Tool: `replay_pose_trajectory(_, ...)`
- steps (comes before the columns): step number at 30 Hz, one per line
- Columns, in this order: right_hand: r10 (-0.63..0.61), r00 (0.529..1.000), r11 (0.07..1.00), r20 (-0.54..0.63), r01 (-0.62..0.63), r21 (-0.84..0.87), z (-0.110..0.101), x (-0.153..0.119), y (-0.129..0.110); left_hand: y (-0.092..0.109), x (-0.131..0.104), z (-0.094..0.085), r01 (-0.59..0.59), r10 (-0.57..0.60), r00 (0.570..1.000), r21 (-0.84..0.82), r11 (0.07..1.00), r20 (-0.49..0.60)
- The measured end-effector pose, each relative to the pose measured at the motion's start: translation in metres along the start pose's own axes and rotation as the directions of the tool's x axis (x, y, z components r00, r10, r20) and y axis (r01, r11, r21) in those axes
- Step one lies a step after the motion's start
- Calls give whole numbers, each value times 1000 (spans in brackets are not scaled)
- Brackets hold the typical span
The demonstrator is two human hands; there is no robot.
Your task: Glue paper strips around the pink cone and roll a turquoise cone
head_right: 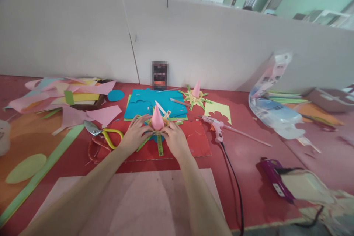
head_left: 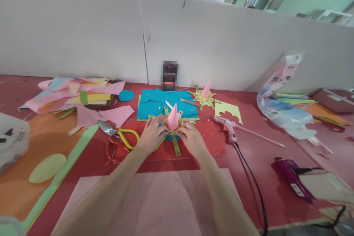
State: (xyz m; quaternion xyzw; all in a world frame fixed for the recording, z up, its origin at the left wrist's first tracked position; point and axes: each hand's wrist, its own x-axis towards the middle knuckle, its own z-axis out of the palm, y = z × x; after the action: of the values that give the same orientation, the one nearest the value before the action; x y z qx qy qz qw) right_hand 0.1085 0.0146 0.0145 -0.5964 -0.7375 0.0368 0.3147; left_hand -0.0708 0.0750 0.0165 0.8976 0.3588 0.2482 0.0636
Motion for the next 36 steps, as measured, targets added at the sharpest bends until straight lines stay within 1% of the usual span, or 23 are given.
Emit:
replay_pose_trajectory(10, 5, 1000, 1000, 20, -5, -1, -3, 0, -3, -1, -1, -1, -9, 9, 1000, 12, 1000, -9)
replay_pose_trajectory(18, 12, 1000, 1000, 16, -12, 3, -2, 1, -3, -7, -2, -2, -37, 40, 999, 92, 995, -29)
replay_pose_trajectory(30, 26, 999, 999, 25, -26, 25, -3, 0, -3, -6, -2, -1, -31, 33, 999, 42, 999, -42)
replay_pose_trajectory(33, 60, 998, 995, 0, -60, 76, -5, 0, -5, -5, -2, -2, -27, 28, 999, 41, 999, -27)
replay_pose_trajectory(36, 123, 992, 987, -24, -120, 111, -10, 0, -8, -3, -2, -3, -14, 15, 1000, 33, 999, -14)
